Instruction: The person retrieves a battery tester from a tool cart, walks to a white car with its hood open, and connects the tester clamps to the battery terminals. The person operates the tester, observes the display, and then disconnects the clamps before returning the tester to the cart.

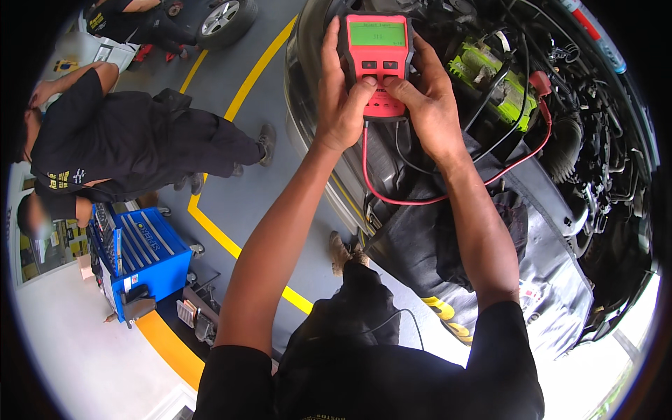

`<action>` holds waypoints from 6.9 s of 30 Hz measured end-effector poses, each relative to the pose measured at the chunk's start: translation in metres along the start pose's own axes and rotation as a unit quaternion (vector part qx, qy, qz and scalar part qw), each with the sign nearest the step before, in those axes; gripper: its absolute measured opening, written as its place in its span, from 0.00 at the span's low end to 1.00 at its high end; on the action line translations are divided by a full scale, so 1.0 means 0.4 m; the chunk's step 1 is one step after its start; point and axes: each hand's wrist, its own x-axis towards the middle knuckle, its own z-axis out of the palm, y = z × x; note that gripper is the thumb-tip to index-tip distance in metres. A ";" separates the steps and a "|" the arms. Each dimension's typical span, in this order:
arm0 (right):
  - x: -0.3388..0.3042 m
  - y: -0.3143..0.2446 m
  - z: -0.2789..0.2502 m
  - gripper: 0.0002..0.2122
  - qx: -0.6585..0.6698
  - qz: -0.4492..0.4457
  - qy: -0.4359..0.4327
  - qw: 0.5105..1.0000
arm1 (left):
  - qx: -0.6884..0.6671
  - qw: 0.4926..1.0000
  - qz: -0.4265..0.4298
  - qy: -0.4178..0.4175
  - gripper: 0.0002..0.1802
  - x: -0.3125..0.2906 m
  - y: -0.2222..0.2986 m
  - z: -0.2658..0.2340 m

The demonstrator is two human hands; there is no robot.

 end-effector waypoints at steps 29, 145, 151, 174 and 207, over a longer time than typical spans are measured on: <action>-0.012 0.005 0.015 0.33 0.022 0.035 0.017 0.999 | 0.017 0.999 0.024 0.015 0.55 0.002 -0.057 -0.011; -0.017 0.029 0.026 0.30 -0.064 0.005 0.036 0.997 | 0.002 1.000 -0.022 -0.002 0.59 0.000 -0.027 -0.008; -0.021 0.027 0.030 0.32 -0.045 0.031 0.040 0.998 | -0.006 1.000 -0.021 0.001 0.59 0.003 -0.027 -0.008; -0.021 0.034 0.023 0.30 -0.053 0.026 0.033 0.998 | 0.120 0.992 0.011 0.028 0.57 0.005 -0.030 -0.014; -0.021 0.048 0.022 0.30 -0.065 0.015 0.040 0.997 | 0.062 0.998 0.003 0.020 0.61 0.006 -0.033 -0.009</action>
